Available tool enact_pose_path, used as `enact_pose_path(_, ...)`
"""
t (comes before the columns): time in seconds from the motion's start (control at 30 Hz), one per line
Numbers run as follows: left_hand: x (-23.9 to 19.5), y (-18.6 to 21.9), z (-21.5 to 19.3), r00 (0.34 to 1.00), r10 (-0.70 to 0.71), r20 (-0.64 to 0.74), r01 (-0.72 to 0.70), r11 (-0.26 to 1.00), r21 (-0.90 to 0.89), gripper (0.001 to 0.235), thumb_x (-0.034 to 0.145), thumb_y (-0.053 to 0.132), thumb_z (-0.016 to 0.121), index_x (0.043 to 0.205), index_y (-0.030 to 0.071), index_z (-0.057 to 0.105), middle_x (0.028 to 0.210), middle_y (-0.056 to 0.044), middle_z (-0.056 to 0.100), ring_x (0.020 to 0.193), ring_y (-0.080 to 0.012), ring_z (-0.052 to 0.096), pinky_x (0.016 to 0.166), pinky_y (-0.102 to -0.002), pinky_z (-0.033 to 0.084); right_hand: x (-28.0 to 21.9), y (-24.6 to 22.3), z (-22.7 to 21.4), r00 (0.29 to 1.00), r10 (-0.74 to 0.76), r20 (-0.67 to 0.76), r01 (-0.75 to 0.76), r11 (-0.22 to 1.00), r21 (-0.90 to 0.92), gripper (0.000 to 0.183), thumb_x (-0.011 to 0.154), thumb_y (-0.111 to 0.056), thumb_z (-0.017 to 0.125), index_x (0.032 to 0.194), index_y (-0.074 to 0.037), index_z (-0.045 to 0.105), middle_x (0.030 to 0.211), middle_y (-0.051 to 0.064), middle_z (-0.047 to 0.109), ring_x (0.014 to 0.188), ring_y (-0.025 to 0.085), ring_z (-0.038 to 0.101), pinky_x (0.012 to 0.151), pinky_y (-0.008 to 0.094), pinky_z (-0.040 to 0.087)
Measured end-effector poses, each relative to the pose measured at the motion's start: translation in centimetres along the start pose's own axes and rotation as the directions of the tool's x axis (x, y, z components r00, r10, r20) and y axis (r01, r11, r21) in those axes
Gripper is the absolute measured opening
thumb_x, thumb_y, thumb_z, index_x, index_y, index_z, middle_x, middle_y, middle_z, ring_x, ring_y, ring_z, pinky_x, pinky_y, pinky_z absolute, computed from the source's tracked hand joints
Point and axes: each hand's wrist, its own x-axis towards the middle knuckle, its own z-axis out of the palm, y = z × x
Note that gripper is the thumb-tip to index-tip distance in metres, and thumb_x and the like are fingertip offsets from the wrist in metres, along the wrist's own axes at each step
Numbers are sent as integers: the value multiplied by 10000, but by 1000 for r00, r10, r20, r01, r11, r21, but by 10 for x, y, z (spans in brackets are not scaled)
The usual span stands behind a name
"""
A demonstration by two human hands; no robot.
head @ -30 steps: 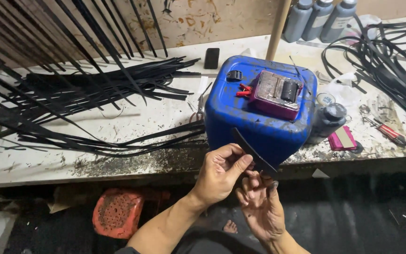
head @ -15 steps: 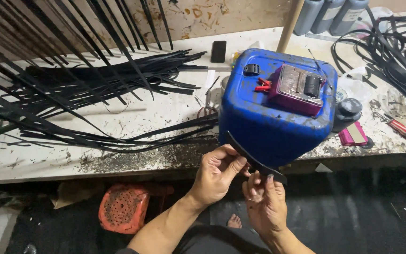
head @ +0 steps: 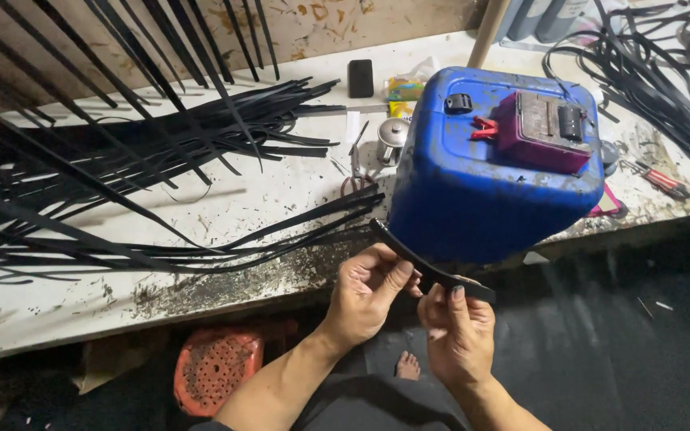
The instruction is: Applying edge paint to leather strips using a manual applicator and hanging them on a rack to dry.
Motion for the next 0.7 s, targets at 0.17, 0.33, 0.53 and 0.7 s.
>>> enact_pose_path(0.17,-21,8,-20,998,-66,17,63,988,143,159,873,115,801,936,-7,721,899,-107,769,773,-177,773,728,-258,659,-14,22,17,996,-28,-82,24,999,-45,169,1030,-206,652,972,-50,679,913,88,709,866,205,698,817,379,591)
enact_pose_path(0.33,-32,30,-44,999,-50,5,46,951,304,99,850,147,822,875,53,801,884,-52,811,797,-119,772,743,-241,629,-34,54,32,978,-150,-143,132,982,-133,119,1002,-154,684,1068,-58,709,895,58,733,829,163,709,770,350,619)
enact_pose_path(0.53,-48,45,-64,992,-104,74,77,948,309,158,886,144,777,781,28,795,791,-86,818,662,-138,782,656,-246,642,-62,69,69,964,-196,-179,166,971,-171,116,1010,-130,670,943,-56,730,869,77,773,789,198,746,727,321,595)
enact_pose_path(0.7,-66,41,-75,997,-47,56,33,972,235,210,906,88,789,737,-33,752,594,-119,732,568,-147,734,562,-289,622,-81,68,112,887,-248,-390,257,966,-29,167,1005,-51,667,845,-24,627,644,126,603,563,172,569,571,316,479)
